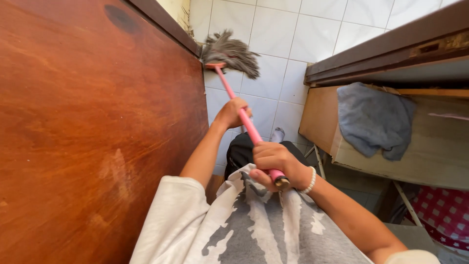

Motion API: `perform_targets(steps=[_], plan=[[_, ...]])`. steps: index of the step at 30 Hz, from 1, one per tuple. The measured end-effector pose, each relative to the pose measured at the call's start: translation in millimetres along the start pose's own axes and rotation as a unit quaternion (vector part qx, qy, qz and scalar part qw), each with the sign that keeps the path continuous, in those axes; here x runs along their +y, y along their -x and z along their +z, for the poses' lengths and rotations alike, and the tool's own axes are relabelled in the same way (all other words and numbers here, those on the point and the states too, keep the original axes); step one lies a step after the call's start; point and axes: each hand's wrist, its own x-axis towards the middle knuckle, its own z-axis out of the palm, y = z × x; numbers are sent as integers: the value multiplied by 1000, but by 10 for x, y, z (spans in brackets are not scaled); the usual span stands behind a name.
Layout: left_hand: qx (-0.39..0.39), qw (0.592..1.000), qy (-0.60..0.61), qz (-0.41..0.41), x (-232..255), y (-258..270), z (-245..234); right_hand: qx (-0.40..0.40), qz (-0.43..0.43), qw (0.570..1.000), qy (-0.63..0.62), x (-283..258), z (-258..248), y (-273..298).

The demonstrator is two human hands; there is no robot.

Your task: The person mops a tiled floor with a pink-handled mop, briefly moves a white folding chair aside to access the area, then continues mopping around furniture and a bed.

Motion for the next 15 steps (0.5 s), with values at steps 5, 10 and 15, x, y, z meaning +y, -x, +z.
perform_targets(steps=[5, 10, 15], plan=[[71, 996, 33, -45, -39, 220, 326, -98, -35, 993, -47, -147, -22, 15], [91, 994, 56, 22, 199, 7, 989, -131, -18, 991, -1, -369, -350, 409], [40, 995, 79, 54, 794, -346, 1584, -73, 8, 994, 76, -577, -758, 925]])
